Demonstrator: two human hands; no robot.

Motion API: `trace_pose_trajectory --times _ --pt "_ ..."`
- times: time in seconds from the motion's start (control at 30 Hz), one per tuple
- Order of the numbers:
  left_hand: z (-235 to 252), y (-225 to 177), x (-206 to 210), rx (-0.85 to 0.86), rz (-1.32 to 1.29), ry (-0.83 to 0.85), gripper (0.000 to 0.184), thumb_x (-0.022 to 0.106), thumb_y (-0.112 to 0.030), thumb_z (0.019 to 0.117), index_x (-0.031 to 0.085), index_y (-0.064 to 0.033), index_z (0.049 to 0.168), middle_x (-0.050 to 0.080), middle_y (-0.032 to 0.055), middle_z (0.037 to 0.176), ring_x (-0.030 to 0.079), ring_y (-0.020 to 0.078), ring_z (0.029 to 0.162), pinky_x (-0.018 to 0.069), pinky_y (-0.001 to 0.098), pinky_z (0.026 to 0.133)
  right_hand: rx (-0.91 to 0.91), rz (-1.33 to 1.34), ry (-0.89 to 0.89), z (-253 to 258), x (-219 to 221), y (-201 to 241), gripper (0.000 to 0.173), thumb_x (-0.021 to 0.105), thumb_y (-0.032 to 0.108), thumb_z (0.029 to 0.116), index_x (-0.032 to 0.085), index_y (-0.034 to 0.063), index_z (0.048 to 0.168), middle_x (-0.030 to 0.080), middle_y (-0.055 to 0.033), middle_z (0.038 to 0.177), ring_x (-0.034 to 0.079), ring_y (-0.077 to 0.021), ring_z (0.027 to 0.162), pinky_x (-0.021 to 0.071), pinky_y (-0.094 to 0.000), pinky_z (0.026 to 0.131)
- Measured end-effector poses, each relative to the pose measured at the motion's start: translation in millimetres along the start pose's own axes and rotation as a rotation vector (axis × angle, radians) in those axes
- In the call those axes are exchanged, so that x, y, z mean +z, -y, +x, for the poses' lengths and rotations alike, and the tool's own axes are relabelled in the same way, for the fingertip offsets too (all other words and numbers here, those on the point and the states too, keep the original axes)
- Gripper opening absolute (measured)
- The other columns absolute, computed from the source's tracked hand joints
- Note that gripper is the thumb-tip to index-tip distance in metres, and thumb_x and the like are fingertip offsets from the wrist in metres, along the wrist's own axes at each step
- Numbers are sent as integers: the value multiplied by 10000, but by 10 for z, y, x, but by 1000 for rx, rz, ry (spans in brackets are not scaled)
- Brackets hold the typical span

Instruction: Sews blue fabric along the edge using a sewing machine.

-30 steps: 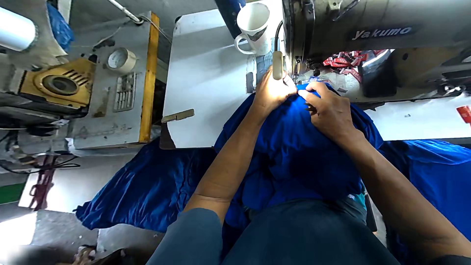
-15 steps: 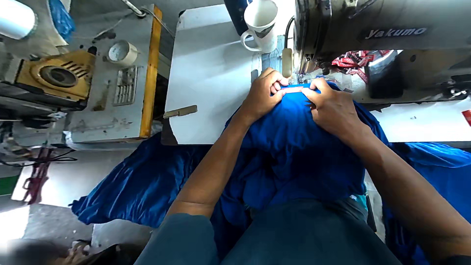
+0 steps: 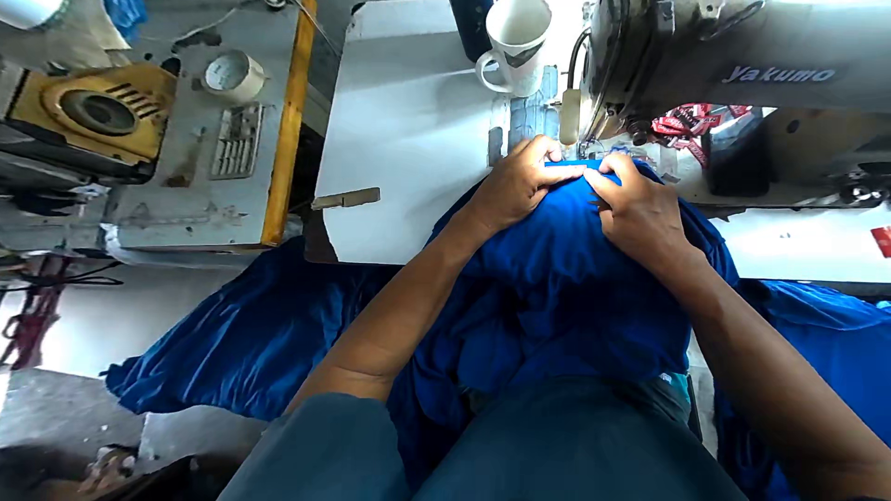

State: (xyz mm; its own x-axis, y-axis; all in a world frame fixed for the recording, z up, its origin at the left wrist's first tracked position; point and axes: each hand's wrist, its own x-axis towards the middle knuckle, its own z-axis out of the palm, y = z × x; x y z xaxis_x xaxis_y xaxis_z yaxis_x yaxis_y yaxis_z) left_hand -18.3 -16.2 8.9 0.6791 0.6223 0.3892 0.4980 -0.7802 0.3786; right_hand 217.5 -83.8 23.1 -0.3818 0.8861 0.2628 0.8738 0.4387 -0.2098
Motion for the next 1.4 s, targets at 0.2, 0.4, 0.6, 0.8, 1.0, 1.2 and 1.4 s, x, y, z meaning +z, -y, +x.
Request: trace_pose_trajectory --times 0.2,0.4,0.6,0.8,1.0,1.2,1.4 --pt "19 51 -27 8 29 7 443 502 -99 1026 709 -351 1326 614 116 1197 571 266 1095 488 376 941 12 -6 -19 24 29 6 395 556 132 972 684 158 1345 611 -140 1317 693 -333 870 554 -511 603" --pt "67 194 -16 28 -13 -4 466 484 -73 1015 719 -342 1314 611 105 1182 560 253 1111 471 371 978 56 -22 -19 94 64 30 416 550 144 960 680 174 1354 610 -129 1314 686 -327 864 543 -507 596" --pt "89 231 -8 36 -28 -14 435 492 -67 1010 747 -300 1275 628 116 1227 569 259 1147 467 373 1008 85 -39 -48 115 91 42 404 570 151 955 696 189 1337 626 -115 1297 688 -314 852 535 -504 594" --pt "120 224 -23 25 -16 -10 453 486 -64 1004 737 -310 1289 626 102 1220 568 262 1156 470 379 1011 120 -67 -36 143 95 67 406 567 159 963 692 198 1347 623 -105 1317 688 -313 860 531 -517 603" --pt "111 209 -3 25 47 -6 432 498 -82 1017 730 -307 1303 631 105 1255 575 278 1144 479 385 985 112 -77 -24 138 97 66 405 566 177 981 674 202 1371 614 -112 1330 691 -320 882 539 -519 613" --pt "134 173 -27 31 80 10 409 504 -90 1025 726 -288 1307 628 121 1235 580 294 1129 490 395 969 92 -60 -32 120 111 26 409 542 173 991 670 205 1379 607 -111 1347 687 -315 879 546 -505 623" --pt "128 178 -12 38 95 3 413 488 -94 1027 727 -289 1302 626 121 1224 577 294 1113 492 396 948 82 -15 54 102 -46 17 456 534 153 978 646 223 1414 584 -90 1409 693 -308 852 547 -523 609"
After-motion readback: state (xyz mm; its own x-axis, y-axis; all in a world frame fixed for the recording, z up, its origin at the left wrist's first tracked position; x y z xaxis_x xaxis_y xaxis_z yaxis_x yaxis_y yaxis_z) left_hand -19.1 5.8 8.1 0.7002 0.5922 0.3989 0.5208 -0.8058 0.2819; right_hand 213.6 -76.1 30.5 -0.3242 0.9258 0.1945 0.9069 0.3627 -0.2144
